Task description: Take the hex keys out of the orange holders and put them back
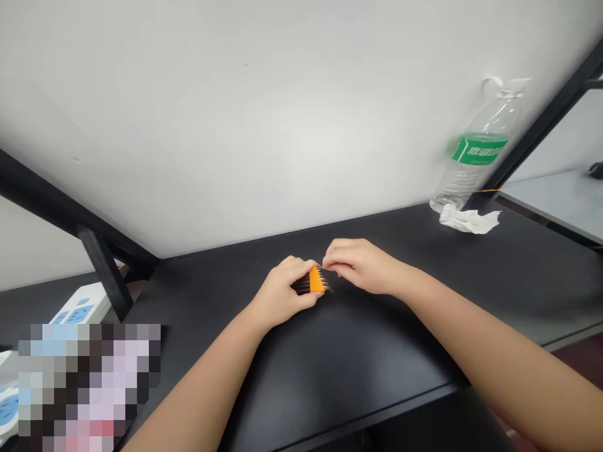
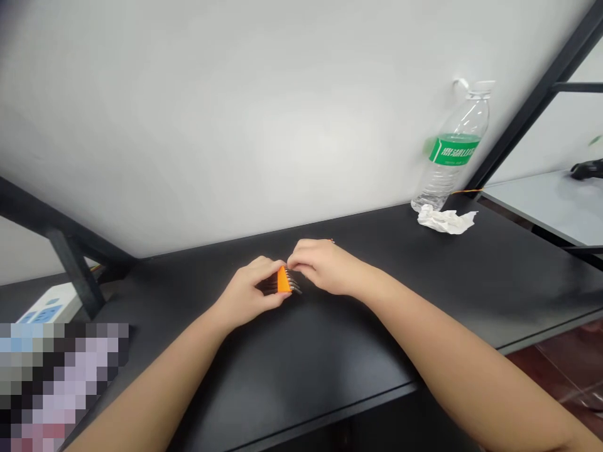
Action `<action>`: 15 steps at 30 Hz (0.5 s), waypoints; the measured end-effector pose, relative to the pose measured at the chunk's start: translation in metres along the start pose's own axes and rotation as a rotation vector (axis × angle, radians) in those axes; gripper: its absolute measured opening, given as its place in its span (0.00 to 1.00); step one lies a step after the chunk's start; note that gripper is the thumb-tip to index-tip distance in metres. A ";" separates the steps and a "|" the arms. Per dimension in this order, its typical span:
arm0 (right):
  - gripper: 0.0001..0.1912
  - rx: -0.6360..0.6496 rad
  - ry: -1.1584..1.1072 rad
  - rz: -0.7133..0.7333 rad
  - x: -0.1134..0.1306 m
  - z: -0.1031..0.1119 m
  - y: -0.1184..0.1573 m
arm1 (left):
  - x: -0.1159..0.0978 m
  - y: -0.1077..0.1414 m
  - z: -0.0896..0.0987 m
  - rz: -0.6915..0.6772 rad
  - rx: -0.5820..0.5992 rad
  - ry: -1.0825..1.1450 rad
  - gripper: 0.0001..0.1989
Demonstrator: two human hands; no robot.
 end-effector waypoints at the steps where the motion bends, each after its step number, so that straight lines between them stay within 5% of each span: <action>1: 0.11 -0.009 -0.056 -0.003 0.000 -0.002 -0.001 | -0.001 0.000 -0.001 -0.029 -0.001 0.020 0.12; 6: 0.03 -0.092 -0.532 -0.234 -0.016 -0.021 -0.001 | -0.009 0.003 -0.005 -0.135 0.027 0.077 0.17; 9: 0.15 -0.091 -0.795 -0.428 -0.031 -0.036 0.003 | -0.014 0.005 -0.005 -0.116 0.052 0.057 0.14; 12: 0.19 -0.045 -0.733 -0.492 -0.040 -0.037 0.005 | -0.011 0.005 -0.004 -0.057 0.046 0.017 0.11; 15: 0.17 -0.083 -0.312 -0.481 -0.048 -0.016 0.008 | 0.002 0.003 -0.001 0.010 0.006 -0.015 0.15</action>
Point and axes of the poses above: each hand's wrist, its own y-axis away from the middle knuckle, its own z-axis out of the back of the hand, x = y × z, the point moved 4 cm from there along -y, towards the middle knuckle, and after that the axes turned 12 degrees about z, right-handed, at the moved point
